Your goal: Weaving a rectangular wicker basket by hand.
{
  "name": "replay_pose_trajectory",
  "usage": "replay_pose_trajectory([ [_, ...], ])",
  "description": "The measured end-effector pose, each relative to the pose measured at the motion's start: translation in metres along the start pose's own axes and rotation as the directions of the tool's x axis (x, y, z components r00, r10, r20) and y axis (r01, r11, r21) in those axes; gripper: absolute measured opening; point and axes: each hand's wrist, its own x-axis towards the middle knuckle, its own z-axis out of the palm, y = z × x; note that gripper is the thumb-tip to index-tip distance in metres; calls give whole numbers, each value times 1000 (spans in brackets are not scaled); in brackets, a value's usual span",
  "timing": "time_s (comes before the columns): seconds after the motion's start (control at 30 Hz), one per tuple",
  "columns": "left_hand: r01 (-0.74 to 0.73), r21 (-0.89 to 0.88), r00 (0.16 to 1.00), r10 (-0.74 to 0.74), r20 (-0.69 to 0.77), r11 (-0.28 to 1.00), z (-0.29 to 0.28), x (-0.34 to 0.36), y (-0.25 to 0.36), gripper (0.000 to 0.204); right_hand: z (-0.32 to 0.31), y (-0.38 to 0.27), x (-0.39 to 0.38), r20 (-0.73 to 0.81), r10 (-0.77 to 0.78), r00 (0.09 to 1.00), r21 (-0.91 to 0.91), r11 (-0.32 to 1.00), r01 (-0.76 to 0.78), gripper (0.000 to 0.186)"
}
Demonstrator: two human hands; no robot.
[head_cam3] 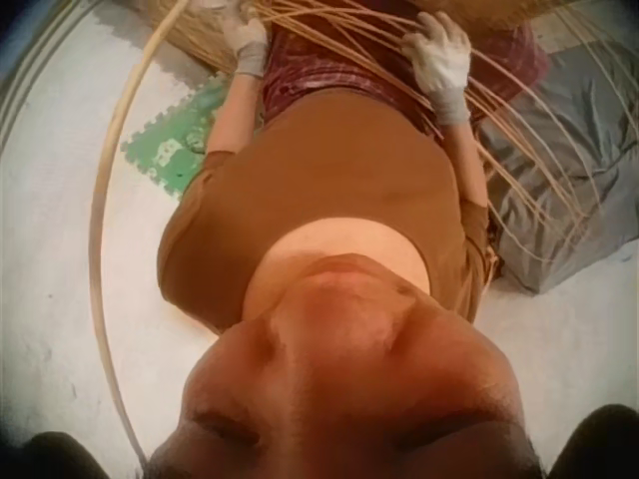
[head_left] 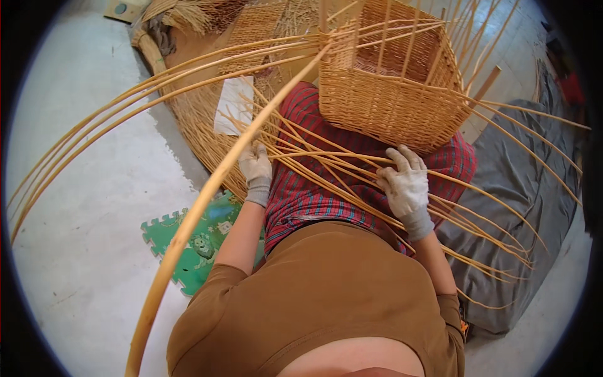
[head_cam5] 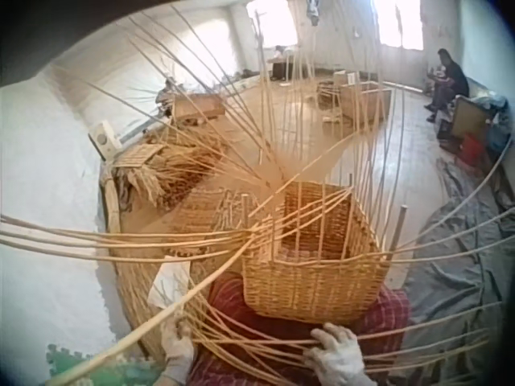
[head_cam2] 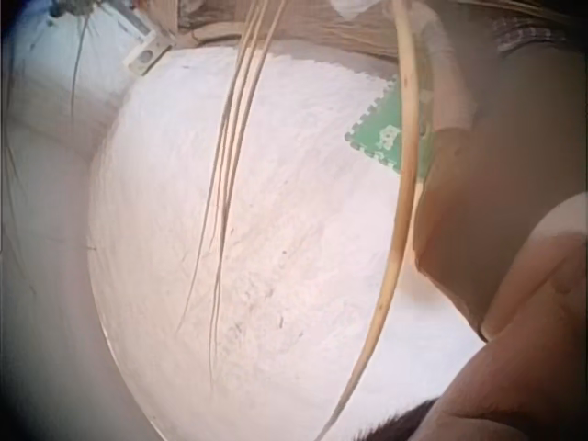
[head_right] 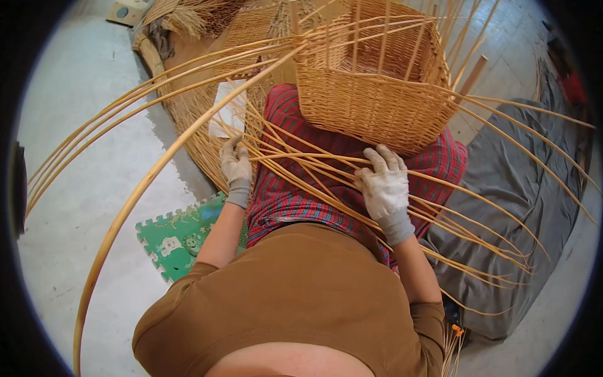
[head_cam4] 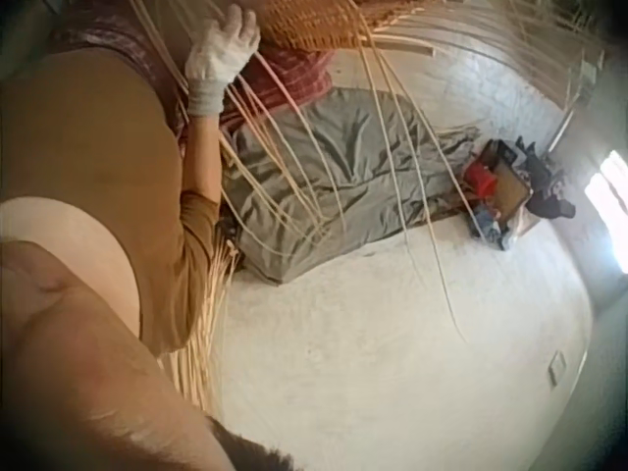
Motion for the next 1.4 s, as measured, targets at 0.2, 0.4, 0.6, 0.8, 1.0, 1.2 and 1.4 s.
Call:
replay_pose_trajectory([
  [0.2,-497,-19,845,488,218,868,-2,19,139,22,-6,-14,2,-125,-70,990,41,996,76,18],
  [0.4,-652,-409,212,671,710,638,21,-4,212,57,-45,-18,12,-143,-121,982,64,989,131,14],
  [0.6,-298,-188,664,345,664,936,16,63,117,16,-158,60,-17,-643,152,751,-230,897,-378,24],
  [0.8,39,-379,677,255,691,925,18,75,76,13,-139,70,-29,-819,422,389,355,905,-236,23],
  [1.0,321,-435,342,326,882,841,63,27,125,25,-61,17,10,-122,283,951,989,115,93,75],
  [1.2,318,-305,64,300,952,898,50,32,138,50,-84,8,14,-103,253,962,938,346,10,33],
  [1.4,174,-406,284,349,893,897,73,38,133,33,-85,1,11,-131,309,942,859,510,-48,16],
])
